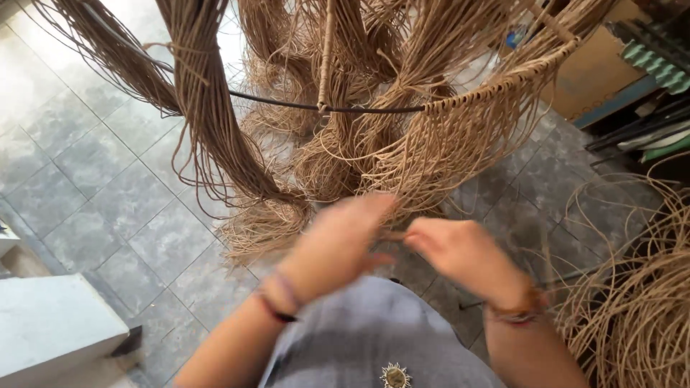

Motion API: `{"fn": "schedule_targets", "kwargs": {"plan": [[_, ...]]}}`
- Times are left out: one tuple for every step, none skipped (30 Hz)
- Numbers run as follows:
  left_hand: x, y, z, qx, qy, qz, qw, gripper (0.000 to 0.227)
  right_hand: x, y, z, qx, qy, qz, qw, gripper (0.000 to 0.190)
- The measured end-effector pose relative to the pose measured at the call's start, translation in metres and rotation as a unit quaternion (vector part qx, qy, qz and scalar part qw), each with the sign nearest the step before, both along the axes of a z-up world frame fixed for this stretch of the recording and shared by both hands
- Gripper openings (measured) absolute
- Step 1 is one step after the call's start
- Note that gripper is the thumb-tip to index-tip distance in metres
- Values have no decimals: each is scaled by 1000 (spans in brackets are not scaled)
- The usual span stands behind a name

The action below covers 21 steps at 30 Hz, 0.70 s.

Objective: Weaving natural fibers around a circular frame to create a decorative object

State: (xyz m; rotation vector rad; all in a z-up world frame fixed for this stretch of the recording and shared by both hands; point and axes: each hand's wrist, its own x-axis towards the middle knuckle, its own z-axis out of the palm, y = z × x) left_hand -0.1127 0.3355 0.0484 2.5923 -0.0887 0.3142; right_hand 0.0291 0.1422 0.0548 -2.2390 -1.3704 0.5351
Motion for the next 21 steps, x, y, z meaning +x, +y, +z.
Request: {"fn": "schedule_targets", "kwargs": {"plan": [[2, -9, -1, 1, -1, 3, 1000, 84, 2, 2, -3, 1, -1, 3, 1000, 13], [5, -19, -3, 17, 40, -4, 999, 64, 4, 3, -6, -3, -10, 28, 1000, 13], [8, -29, -4, 34, 82, -10, 996, 47, 7, 5, -9, -6, -20, 54, 998, 14], [-1, -12, -18, 33, 81, -11, 996, 47, 13, -2, -1, -7, -20, 54, 998, 14], [-9, 5, -33, 29, 99, 10, 995, 37, 19, -8, 8, -30, -13, 22, 999, 17], [-14, 23, -46, 27, 114, 31, 993, 29, 28, -13, 18, -51, -9, -10, 999, 22], [-20, 34, -48, 27, 111, 31, 993, 29, 34, -15, 14, -50, -12, -10, 999, 22], [-28, 44, -50, 51, 123, 37, 990, 26, 38, -17, 9, -56, -15, -14, 998, 23], [-36, 55, -53, 75, 135, 42, 987, 24, 41, -20, 4, -61, -18, -19, 998, 23], [-25, 45, -35, 74, 137, 42, 987, 24, 32, -7, 2, -62, -16, -19, 998, 23], [-15, 35, -17, 13, 63, -14, 998, 52, 21, 5, 0, -27, -13, 10, 999, 19], [-5, 24, 0, -49, -12, -67, 996, 88, 11, 17, -3, 7, -10, 39, 999, 15], [0, 13, -3, -51, -10, -67, 996, 88, 8, 19, -9, 6, -9, 40, 999, 15], [6, 5, -5, -84, 47, -61, 994, 78, 6, 23, -14, 4, -47, 68, 997, 13], [13, -3, -7, -116, 104, -56, 986, 70, 5, 27, -18, 2, -86, 95, 992, 12], [6, 9, -12, -118, 105, -58, 986, 70, 9, 22, -10, 0, -84, 93, 992, 12], [-2, 21, -16, -97, 103, -40, 989, 42, 14, 16, -3, -14, -59, 56, 997, 14], [-7, 36, -21, -73, 99, -23, 992, 23, 20, 13, 5, -25, -37, 17, 999, 17], [-13, 50, -21, -72, 97, -26, 992, 23, 26, 11, 2, -24, -38, 14, 999, 17], [-21, 62, -22, -60, 139, -1, 989, 21, 31, 7, -1, -39, -34, -6, 999, 18], [-29, 75, -23, -47, 179, 24, 982, 19, 35, 3, -5, -53, -30, -25, 998, 20]]}}
